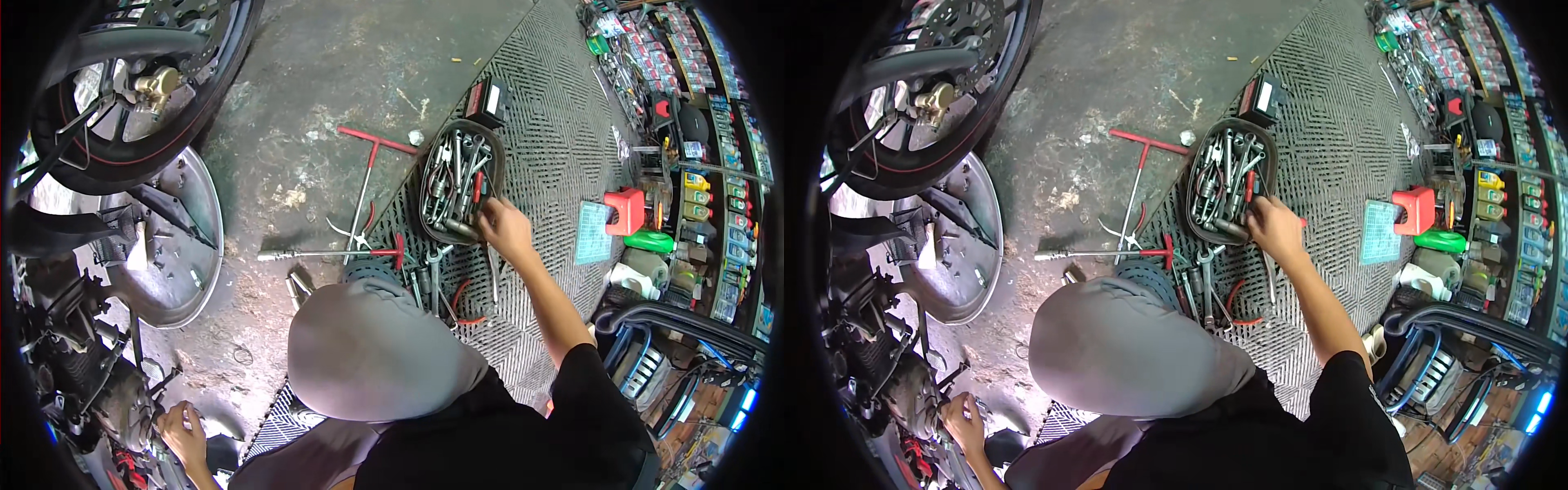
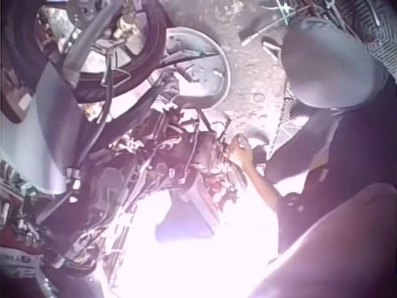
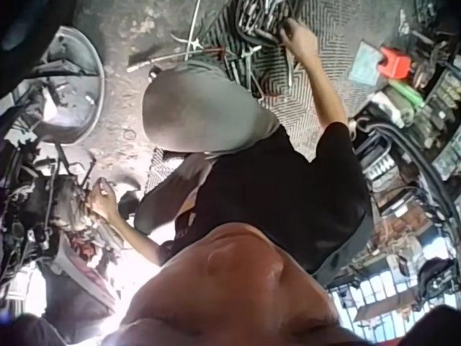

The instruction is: Inspecting and replacing a spark plug on a motorcycle engine.

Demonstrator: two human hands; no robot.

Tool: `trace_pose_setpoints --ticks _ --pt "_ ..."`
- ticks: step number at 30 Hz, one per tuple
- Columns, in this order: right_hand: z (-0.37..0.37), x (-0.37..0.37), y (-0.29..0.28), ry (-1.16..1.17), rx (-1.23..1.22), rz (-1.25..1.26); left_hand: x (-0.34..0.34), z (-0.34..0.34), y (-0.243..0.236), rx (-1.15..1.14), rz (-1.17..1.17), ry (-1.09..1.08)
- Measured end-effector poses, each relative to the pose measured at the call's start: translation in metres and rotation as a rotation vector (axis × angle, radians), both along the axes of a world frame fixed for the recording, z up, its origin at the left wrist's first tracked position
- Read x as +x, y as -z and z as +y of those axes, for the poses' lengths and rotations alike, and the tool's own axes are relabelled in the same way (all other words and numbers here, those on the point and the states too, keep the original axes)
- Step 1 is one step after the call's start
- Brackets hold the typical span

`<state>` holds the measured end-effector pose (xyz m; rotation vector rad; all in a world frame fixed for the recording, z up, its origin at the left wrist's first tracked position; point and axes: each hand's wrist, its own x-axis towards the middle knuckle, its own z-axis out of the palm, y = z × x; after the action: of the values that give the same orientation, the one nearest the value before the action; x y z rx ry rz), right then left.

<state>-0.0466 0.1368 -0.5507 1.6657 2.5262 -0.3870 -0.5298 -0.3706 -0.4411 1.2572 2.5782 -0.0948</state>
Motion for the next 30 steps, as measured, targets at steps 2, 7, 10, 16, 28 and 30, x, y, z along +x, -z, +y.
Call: trace_pose_setpoints --ticks 2,7,10,16,28,30 --pt "0.001 -0.007 0.009 -0.144 -0.048 0.102 0.000 0.000 0.004 0.009 -0.004 -0.060" --pt "-0.008 -0.044 0.043 -0.343 -0.120 -0.117 -0.001 -0.009 0.008 0.031 -0.029 -0.174" --pt "-0.006 -0.049 0.033 -0.349 -0.203 -0.202 0.003 -0.014 0.006 0.084 -0.015 -0.128" --pt "0.023 0.010 0.026 -0.265 -0.151 -0.014 0.003 -0.018 0.010 0.201 -0.043 -0.160" --pt "0.002 -0.008 0.019 -0.158 -0.179 -0.284 -0.001 -0.011 0.007 0.147 0.021 -0.037" --pt "0.002 -0.006 0.027 -0.157 -0.180 -0.332 0.000 -0.004 0.004 0.100 0.028 0.014"
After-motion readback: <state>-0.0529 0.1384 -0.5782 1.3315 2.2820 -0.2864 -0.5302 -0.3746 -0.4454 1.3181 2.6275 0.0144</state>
